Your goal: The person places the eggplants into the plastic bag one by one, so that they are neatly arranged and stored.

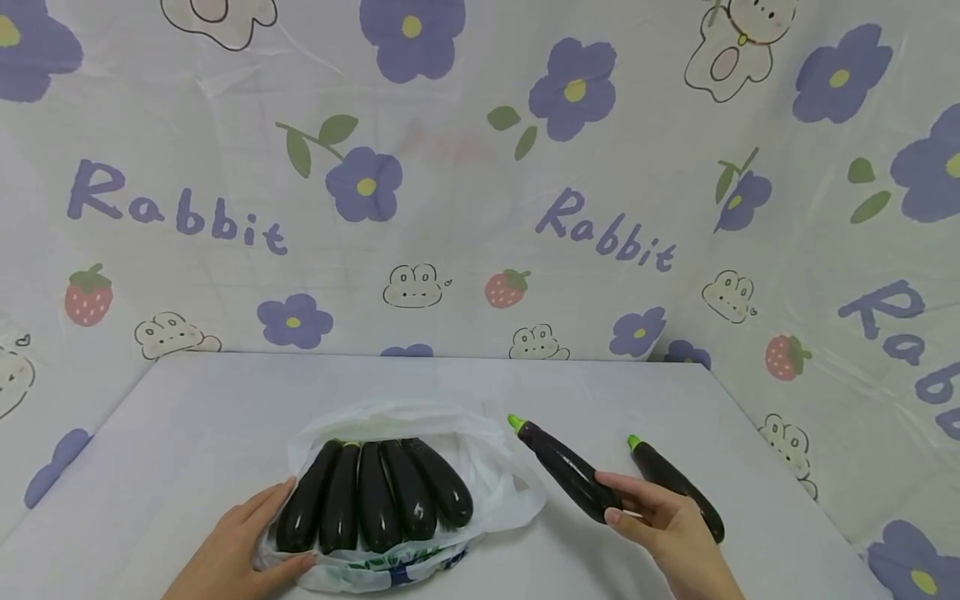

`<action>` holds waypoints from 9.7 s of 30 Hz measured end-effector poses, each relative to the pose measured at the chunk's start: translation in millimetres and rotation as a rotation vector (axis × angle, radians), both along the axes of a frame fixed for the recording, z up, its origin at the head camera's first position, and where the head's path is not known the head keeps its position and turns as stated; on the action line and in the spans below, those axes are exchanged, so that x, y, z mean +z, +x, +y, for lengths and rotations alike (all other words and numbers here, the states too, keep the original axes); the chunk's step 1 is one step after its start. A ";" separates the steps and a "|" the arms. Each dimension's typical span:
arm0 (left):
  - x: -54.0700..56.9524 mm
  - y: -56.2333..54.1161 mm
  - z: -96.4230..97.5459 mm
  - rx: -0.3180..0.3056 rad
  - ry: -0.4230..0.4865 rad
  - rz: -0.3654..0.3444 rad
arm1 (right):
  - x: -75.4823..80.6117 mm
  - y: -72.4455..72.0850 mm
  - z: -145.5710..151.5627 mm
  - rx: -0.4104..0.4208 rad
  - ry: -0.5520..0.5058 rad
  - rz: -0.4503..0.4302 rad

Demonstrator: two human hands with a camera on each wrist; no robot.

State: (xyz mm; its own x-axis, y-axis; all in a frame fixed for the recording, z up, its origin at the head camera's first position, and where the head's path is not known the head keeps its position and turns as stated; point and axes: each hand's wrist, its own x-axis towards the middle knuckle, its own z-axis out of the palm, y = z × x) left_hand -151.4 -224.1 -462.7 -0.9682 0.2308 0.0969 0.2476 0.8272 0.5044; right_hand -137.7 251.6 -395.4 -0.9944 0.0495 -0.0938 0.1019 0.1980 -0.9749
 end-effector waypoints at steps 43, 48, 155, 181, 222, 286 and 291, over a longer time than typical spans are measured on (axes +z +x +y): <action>2.6 -1.0 0.4 -0.005 0.028 0.015 | -3.8 -23.0 -143.5 0.364 0.022 0.059; 2.9 -1.2 0.3 0.004 0.027 0.009 | -3.5 -28.0 -162.3 0.356 0.013 0.098; 5.0 -0.4 2.8 0.031 0.004 -0.040 | 9.1 -23.0 -16.8 -0.135 0.113 0.034; -2.1 3.1 1.7 0.017 0.012 0.088 | -14.4 -21.5 117.6 -0.331 0.267 -0.031; 0.9 1.4 4.5 0.020 -0.009 0.026 | -33.0 -27.7 119.0 -0.209 0.252 -0.191; 0.2 0.1 4.6 0.028 -0.039 -0.009 | -37.3 -32.9 117.5 -0.220 0.223 -0.227; 0.7 -0.3 4.9 0.038 -0.041 -0.022 | -36.2 -32.6 116.8 -0.224 0.230 -0.239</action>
